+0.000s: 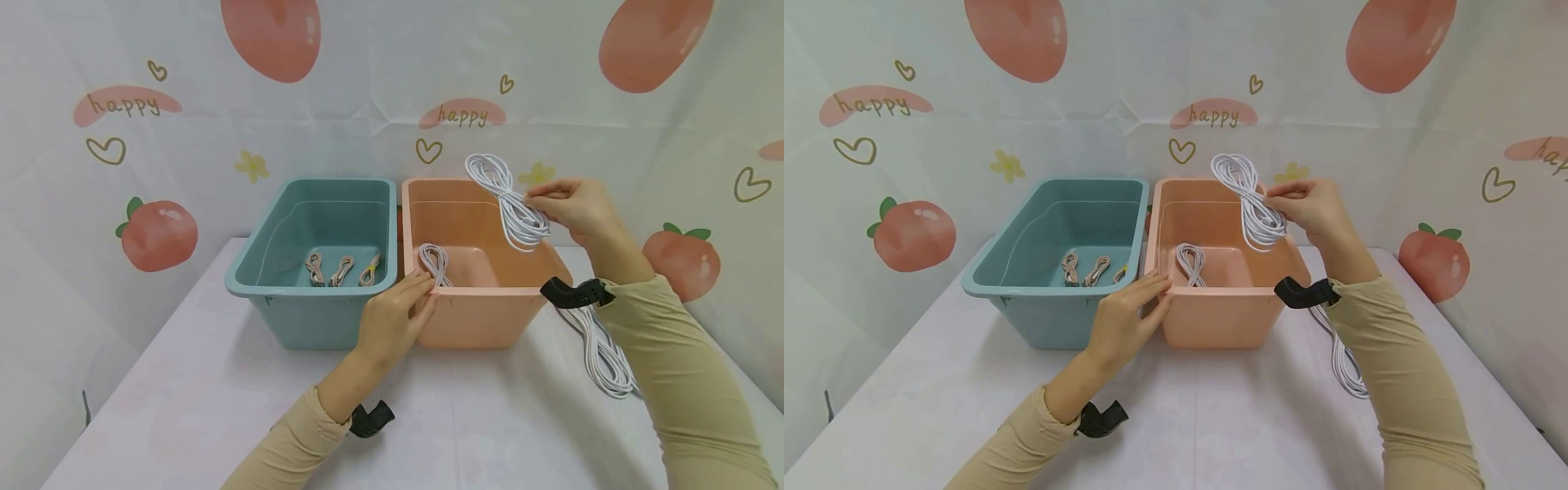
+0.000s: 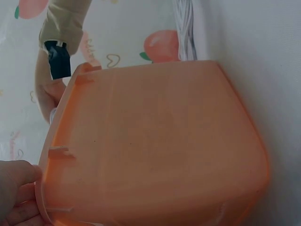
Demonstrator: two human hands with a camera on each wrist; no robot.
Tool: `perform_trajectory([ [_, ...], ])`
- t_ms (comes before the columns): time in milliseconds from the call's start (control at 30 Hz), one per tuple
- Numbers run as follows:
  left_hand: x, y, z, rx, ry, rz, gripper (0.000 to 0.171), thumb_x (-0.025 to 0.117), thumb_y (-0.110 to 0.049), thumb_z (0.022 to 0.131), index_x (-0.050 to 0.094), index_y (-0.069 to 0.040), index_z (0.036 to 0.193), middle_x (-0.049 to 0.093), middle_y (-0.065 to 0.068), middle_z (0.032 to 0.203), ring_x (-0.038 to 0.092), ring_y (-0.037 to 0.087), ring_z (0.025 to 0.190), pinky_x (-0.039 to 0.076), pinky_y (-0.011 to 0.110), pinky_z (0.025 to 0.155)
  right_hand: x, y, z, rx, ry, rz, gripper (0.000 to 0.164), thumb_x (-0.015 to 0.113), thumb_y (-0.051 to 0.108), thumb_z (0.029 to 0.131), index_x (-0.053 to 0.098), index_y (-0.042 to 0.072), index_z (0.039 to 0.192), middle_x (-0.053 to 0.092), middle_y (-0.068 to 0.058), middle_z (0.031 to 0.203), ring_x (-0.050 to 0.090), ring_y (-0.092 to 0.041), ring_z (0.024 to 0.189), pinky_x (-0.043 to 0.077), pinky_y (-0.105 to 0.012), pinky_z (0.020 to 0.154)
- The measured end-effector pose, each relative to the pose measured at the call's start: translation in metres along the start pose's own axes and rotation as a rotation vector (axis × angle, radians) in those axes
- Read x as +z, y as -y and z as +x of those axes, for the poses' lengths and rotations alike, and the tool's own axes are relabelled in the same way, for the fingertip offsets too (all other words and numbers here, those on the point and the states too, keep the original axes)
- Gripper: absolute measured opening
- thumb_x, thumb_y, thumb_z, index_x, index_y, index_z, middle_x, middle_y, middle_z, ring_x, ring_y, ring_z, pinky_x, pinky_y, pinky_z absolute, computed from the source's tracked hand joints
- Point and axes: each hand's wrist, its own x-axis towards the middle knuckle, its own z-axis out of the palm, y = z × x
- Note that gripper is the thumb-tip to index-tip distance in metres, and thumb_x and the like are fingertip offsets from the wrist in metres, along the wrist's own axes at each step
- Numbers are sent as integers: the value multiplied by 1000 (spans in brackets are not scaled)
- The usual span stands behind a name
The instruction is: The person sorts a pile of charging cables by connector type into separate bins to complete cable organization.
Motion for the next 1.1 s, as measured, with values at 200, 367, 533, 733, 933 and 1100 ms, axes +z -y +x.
perform_trajectory([
  [200,0,0,0,-2,0,-4,22,69,-18,84,73,-8,102,71,5,108,67,15,105,56,28,82,8,4,7,33,1,-41,23,72,17,81,66,33,65,65,23,63,59,8,66,50,-9,61],
  [367,0,0,0,1,-3,-8,22,69,-18,84,73,-8,102,71,6,108,67,15,105,56,28,82,13,5,13,49,6,-60,22,72,17,81,66,32,66,64,23,65,59,7,67,49,-9,62],
  [533,0,0,0,3,-6,-5,22,69,-19,83,73,-8,102,72,5,107,67,15,104,56,28,81,17,5,19,53,21,-51,25,71,14,81,66,31,64,63,22,64,58,7,66,49,-10,61],
  [733,-1,0,0,2,-6,-11,22,69,-18,83,73,-7,102,71,6,107,67,16,104,56,28,81,24,3,23,47,8,-73,12,71,13,81,72,23,75,62,20,65,55,4,65,48,-11,59],
  [933,0,0,0,3,-3,-12,21,69,-18,84,73,-8,102,72,5,107,67,16,104,56,28,80,31,1,28,48,13,-51,5,71,10,81,73,14,83,62,18,66,55,3,65,47,-11,58],
  [1100,0,0,0,10,-7,-7,20,69,-17,83,73,-8,101,72,5,106,67,16,103,56,28,80,36,1,34,53,29,-9,9,70,7,81,72,15,78,64,17,61,58,4,62,49,-11,58],
])
